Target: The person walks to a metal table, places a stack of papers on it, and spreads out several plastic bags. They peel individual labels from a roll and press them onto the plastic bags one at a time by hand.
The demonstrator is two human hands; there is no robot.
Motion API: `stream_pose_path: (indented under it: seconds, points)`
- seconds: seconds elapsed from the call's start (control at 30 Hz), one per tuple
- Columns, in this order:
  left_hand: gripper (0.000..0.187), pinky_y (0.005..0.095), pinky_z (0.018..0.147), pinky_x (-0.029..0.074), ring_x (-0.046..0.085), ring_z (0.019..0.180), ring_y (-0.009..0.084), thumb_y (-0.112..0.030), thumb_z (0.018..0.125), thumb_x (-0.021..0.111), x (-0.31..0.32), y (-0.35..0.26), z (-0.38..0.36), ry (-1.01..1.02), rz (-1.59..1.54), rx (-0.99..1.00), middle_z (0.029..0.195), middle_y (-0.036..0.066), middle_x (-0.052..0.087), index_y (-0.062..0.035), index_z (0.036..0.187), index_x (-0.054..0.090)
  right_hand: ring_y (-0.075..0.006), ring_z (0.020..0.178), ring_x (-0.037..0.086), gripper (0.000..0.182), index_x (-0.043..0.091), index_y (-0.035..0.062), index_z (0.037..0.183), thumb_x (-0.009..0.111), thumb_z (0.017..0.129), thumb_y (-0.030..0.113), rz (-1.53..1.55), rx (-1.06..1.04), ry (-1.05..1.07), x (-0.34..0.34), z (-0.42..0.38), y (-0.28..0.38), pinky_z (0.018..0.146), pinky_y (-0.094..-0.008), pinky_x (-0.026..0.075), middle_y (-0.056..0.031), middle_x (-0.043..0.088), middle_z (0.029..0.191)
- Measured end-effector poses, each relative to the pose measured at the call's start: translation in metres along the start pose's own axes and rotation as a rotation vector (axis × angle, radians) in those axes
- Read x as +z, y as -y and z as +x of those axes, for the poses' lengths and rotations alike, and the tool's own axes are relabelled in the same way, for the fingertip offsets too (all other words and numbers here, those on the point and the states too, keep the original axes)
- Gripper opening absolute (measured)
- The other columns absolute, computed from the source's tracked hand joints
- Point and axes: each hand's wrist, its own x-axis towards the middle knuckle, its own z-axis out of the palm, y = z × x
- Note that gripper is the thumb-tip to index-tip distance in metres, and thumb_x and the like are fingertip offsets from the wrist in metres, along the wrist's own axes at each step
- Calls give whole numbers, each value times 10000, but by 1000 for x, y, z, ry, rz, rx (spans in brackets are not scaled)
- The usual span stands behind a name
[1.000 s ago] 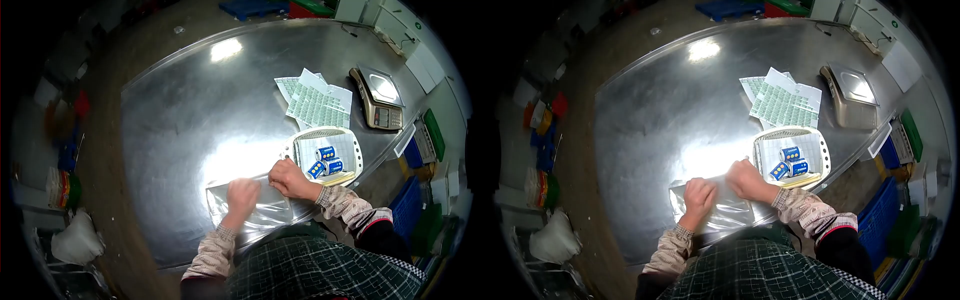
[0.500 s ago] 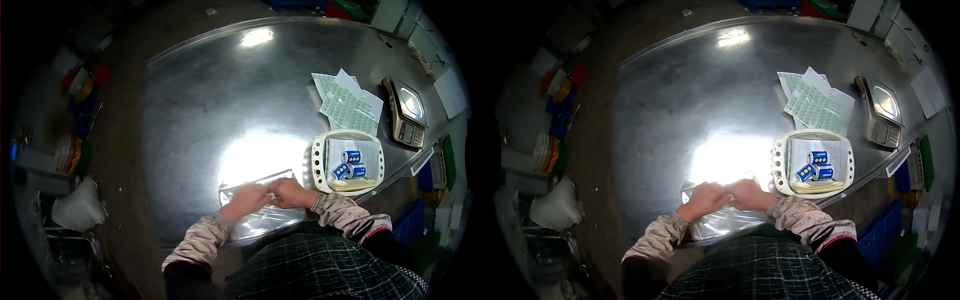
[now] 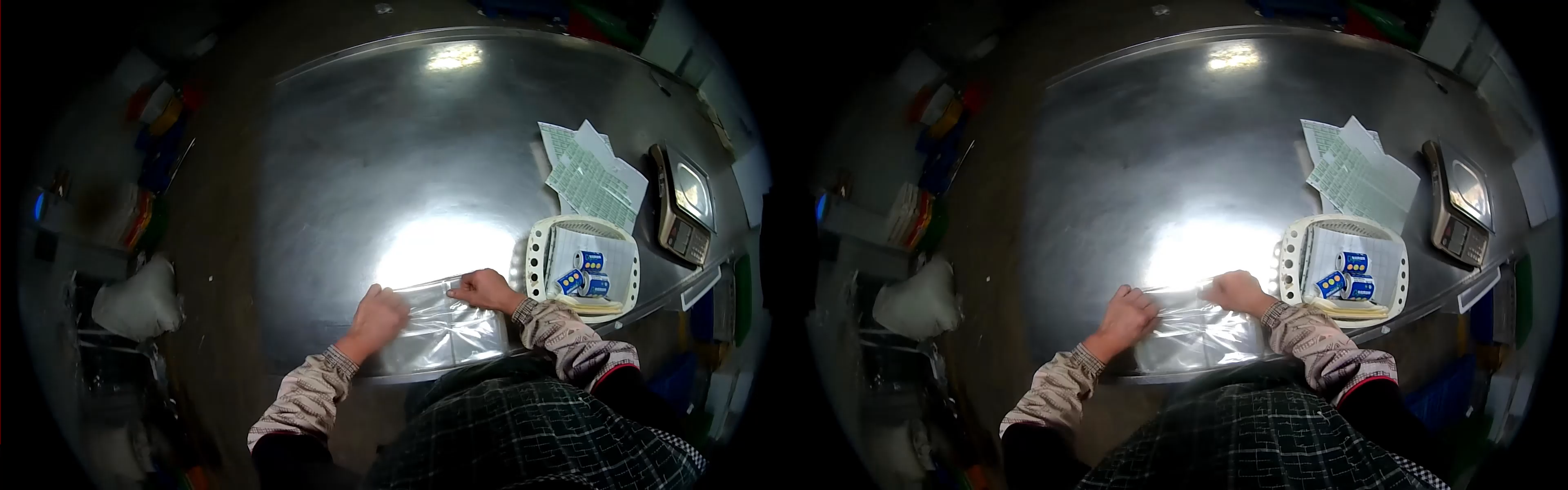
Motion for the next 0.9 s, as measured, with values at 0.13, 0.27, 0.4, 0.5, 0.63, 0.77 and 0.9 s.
stream_pose_path:
  seconds: [0.13,0.27,0.4,0.5,0.63,0.77,0.9]
  points:
    - [196,413,606,457,575,589,284,-245,801,670,-21,-30,4,123,-93,-142,587,65,550,-104,694,586,-249,676,671,415,740,61,854,713,780,468,-164,35,166,-14,5,12,693,-366,528,-114,696,736]
    - [239,438,538,470,602,549,292,-307,844,636,-43,-18,-16,372,196,-369,555,72,573,-104,719,626,-259,602,655,395,732,43,745,717,770,437,-93,35,152,-12,13,-18,644,-380,524,-97,669,641]
    - [261,467,683,514,661,747,315,-351,833,646,-86,26,-77,476,89,-611,770,101,679,-103,912,673,-232,760,658,400,692,83,842,758,765,470,-524,40,223,-17,15,8,706,-361,508,-100,684,786]
    - [383,488,916,448,588,1069,351,-348,794,695,-52,16,-65,82,-51,-581,1130,145,649,-105,1085,646,-244,729,654,394,711,105,859,740,780,491,-389,-214,298,23,22,31,660,-368,503,-82,675,760]
    - [452,462,1045,329,390,1316,333,-297,740,742,-15,-18,-69,85,-131,-258,1371,154,490,-115,1141,641,-233,721,657,419,745,114,921,699,818,518,-398,-448,347,72,-22,86,652,-366,501,-76,681,747]
    - [139,425,781,457,568,963,320,-208,771,679,32,-37,-118,-19,-284,-223,997,119,608,-99,835,622,-247,752,678,440,734,87,903,656,863,518,-67,-225,502,71,-27,79,758,-378,538,-109,707,817]
    - [147,451,657,451,568,732,342,-188,851,617,47,-44,-106,-167,-489,-342,740,134,571,-74,774,566,-306,962,613,417,649,42,1062,705,818,376,-323,-386,-184,72,19,101,841,-419,483,-148,645,1057]
